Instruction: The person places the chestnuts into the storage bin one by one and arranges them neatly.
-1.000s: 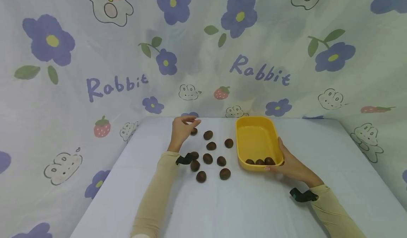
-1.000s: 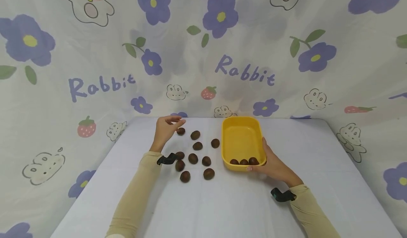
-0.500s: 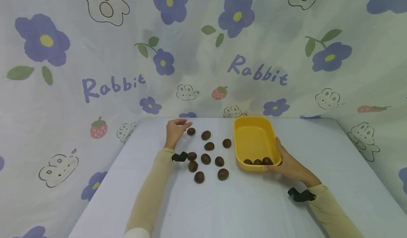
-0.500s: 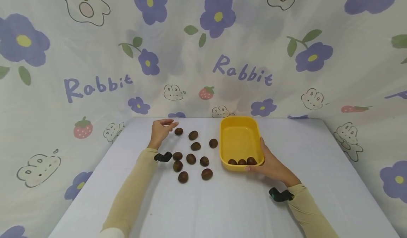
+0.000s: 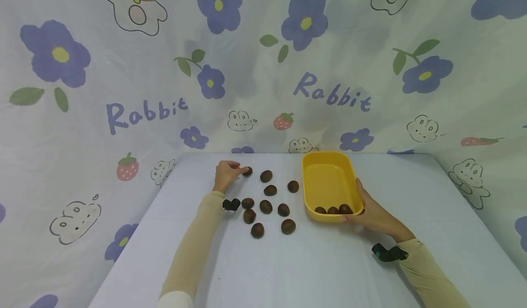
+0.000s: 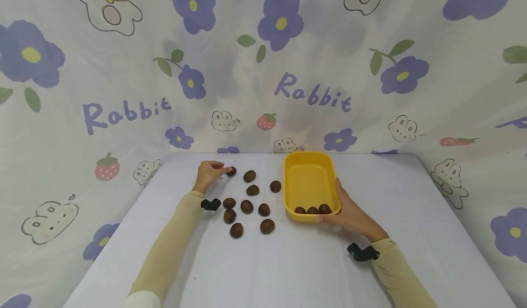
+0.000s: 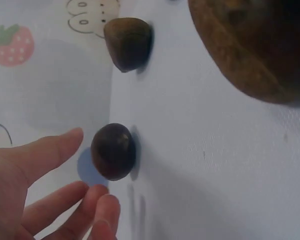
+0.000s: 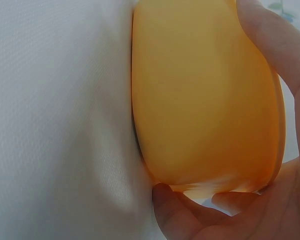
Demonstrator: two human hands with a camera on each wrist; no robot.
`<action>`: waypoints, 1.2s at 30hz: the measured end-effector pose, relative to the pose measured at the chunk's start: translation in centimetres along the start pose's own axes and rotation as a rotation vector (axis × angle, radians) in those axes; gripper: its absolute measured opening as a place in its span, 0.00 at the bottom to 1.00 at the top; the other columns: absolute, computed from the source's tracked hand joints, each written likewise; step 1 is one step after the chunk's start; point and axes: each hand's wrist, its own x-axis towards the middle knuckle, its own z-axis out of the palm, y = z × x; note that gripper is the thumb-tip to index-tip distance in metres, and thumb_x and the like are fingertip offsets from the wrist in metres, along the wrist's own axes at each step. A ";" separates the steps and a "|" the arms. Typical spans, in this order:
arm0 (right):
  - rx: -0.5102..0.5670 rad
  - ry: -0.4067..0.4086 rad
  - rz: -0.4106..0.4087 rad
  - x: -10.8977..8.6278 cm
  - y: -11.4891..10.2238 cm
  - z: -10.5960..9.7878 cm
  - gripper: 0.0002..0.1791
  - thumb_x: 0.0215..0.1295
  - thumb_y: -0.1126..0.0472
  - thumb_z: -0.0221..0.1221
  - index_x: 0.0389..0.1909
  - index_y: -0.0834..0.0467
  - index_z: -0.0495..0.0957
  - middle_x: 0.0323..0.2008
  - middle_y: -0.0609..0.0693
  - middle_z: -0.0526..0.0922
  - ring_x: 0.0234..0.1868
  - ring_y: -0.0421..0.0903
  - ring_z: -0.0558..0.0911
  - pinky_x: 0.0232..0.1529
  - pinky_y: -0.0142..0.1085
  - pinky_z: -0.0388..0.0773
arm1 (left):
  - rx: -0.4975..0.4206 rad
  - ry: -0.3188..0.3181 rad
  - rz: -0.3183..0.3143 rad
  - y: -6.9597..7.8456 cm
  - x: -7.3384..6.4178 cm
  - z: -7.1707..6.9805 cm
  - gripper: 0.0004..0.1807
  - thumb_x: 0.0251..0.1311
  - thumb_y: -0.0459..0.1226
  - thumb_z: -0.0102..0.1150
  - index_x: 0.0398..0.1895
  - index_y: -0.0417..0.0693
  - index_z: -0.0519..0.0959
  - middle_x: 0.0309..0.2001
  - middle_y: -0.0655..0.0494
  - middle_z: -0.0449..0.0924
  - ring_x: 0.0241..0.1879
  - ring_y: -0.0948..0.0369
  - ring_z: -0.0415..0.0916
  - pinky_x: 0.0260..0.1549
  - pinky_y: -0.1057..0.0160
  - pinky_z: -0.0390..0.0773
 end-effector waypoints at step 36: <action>0.017 0.003 -0.008 -0.1 0.0 0.1 0.76 0.56 0.44 0.75 0.81 0.58 0.20 0.83 0.69 0.34 0.81 0.74 0.47 0.73 0.73 0.50 | 0.183 -0.121 0.126 -0.5 0.7 0.5 0.23 0.58 0.42 0.75 0.51 0.36 0.84 0.48 0.39 0.88 0.48 0.46 0.84 0.55 0.48 0.81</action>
